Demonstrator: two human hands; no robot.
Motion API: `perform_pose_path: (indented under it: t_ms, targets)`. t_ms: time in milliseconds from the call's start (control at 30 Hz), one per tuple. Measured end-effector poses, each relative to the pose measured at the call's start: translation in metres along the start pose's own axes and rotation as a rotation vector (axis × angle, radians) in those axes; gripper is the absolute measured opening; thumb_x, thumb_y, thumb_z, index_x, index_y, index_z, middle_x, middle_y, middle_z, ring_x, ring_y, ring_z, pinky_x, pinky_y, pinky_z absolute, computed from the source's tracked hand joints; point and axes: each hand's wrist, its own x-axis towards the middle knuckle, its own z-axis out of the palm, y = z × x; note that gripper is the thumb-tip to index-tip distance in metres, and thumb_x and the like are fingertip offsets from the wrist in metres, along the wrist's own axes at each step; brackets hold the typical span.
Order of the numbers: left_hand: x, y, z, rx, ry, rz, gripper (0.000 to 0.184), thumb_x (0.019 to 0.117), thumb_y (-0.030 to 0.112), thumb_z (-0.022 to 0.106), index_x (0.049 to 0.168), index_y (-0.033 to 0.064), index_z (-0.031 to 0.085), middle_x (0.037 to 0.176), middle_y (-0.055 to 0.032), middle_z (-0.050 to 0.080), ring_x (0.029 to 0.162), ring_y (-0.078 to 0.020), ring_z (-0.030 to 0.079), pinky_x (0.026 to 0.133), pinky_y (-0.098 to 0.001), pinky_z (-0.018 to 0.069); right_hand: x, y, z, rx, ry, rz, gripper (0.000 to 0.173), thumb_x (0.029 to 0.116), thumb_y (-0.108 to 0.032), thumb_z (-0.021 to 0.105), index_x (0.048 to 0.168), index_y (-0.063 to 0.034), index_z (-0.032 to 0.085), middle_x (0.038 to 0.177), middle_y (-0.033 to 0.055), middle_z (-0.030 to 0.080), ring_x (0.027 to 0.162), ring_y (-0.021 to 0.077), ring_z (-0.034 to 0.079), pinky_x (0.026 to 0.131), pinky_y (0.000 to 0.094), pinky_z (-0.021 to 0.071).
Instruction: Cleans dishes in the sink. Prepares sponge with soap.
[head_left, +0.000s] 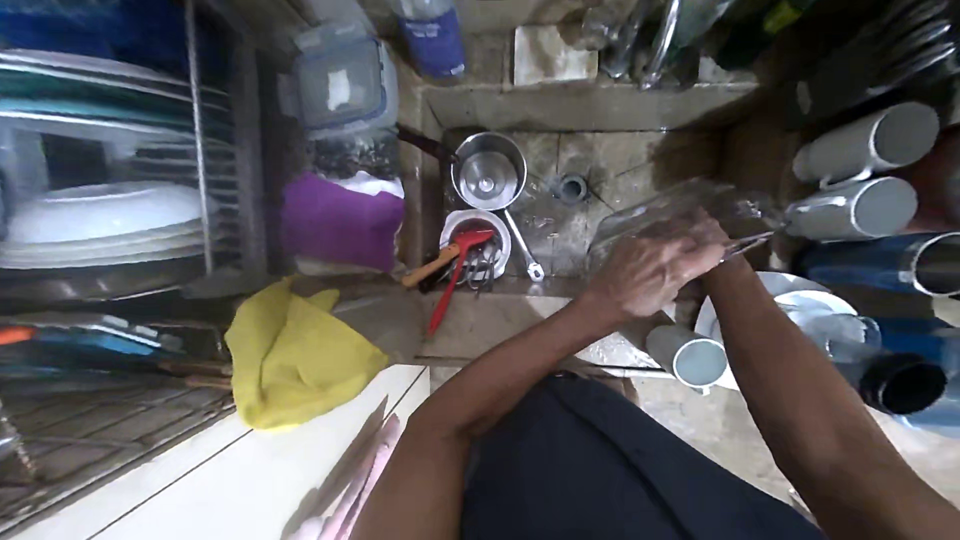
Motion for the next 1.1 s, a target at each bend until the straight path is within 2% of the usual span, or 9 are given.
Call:
perform_pose_path:
  t_ms: [100,133,233,333,467,600,800,1000,1100]
  targets:
    - [-0.004,-0.001,-0.005,-0.035,0.055,-0.055,0.012,0.0903,0.001,0.066,0.095,0.0087,0.074,0.084,-0.0096,0.073,0.069,-0.0271,0.071,0.056,-0.0436,0.0562,0.023,-0.01,0.003,0.025,-0.027,0.162,0.034,0.1086,-0.006,0.044,0.139,0.0074,0.052,0.133,0.016,0.06,0.114,0.0058,0.056,0.1,0.017,0.0403]
    - [-0.006,-0.003,-0.01,-0.053,0.045,-0.105,0.013,0.0894,0.001,0.066,0.096,0.0088,0.074,0.085,-0.0094,0.073,0.07,-0.0274,0.071,0.057,-0.0455,0.0563,0.035,0.004,0.008,0.2,0.017,0.193,0.032,0.1068,-0.003,0.046,0.137,0.0081,0.051,0.124,0.0142,0.06,0.103,0.0047,0.057,0.092,0.016,0.0451]
    - [-0.015,-0.021,-0.034,-0.12,0.015,-0.365,0.021,0.0842,0.01,0.07,0.105,0.0091,0.075,0.081,-0.007,0.073,0.072,-0.0247,0.07,0.065,-0.0488,0.057,0.07,0.077,0.03,0.688,0.088,0.089,0.035,0.0989,-0.008,0.061,0.132,-0.0065,0.048,0.109,0.0085,0.064,0.086,0.0169,0.068,0.073,0.0366,0.0613]
    - [-0.036,-0.062,-0.058,-0.203,0.05,-0.582,0.023,0.0833,0.019,0.074,0.102,0.0059,0.07,0.072,-0.0039,0.061,0.065,-0.0179,0.058,0.062,-0.0413,0.0512,0.062,0.077,0.018,0.542,0.056,-0.003,0.034,0.0954,-0.012,0.068,0.125,-0.0071,0.054,0.102,0.0081,0.064,0.079,0.0179,0.067,0.068,0.0382,0.0611]
    - [-0.09,-0.108,-0.049,-0.194,0.073,-0.648,0.032,0.0809,0.025,0.077,0.076,0.0058,0.052,0.07,-0.0052,0.053,0.064,-0.0174,0.053,0.061,-0.0395,0.0463,0.048,0.062,0.012,0.28,-0.028,0.009,0.033,0.0895,-0.009,0.072,0.119,-0.0014,0.059,0.098,0.0128,0.067,0.074,0.0217,0.069,0.067,0.0416,0.0615]
    - [-0.135,-0.114,-0.029,-0.237,-0.012,-0.781,0.037,0.0866,0.029,0.078,0.081,0.0014,0.054,0.074,-0.0088,0.054,0.068,-0.0203,0.053,0.065,-0.0426,0.0475,0.046,0.071,0.023,0.097,-0.083,0.062,0.033,0.0886,-0.02,0.074,0.114,-0.0004,0.064,0.092,0.0174,0.071,0.074,0.0301,0.071,0.071,0.0534,0.0605]
    - [-0.164,-0.107,-0.013,-0.261,-0.085,-0.927,0.034,0.0895,0.025,0.078,0.09,-0.0031,0.058,0.084,-0.0152,0.06,0.075,-0.0262,0.06,0.07,-0.049,0.0535,0.031,0.08,0.037,0.052,-0.176,0.177,0.034,0.0951,-0.029,0.07,0.117,-0.0038,0.064,0.096,0.0178,0.072,0.075,0.0304,0.073,0.069,0.0525,0.0621]
    - [-0.178,-0.106,-0.013,-0.301,-0.097,-0.931,0.03,0.0874,0.02,0.079,0.088,-0.0014,0.058,0.097,-0.0164,0.068,0.077,-0.0254,0.065,0.069,-0.0482,0.0563,0.022,0.075,0.042,0.014,-0.233,0.189,0.032,0.0966,-0.027,0.07,0.117,-0.0027,0.064,0.097,0.0178,0.072,0.076,0.0297,0.072,0.07,0.0509,0.0616]
    - [-0.179,-0.099,-0.016,-0.351,-0.136,-0.985,0.025,0.089,0.016,0.078,0.096,-0.0011,0.061,0.104,-0.0149,0.07,0.078,-0.0234,0.068,0.07,-0.0457,0.0591,0.018,0.074,0.039,-0.013,-0.263,0.198,0.032,0.0974,-0.026,0.07,0.116,-0.0011,0.063,0.097,0.0183,0.072,0.075,0.0301,0.073,0.07,0.0504,0.0623]
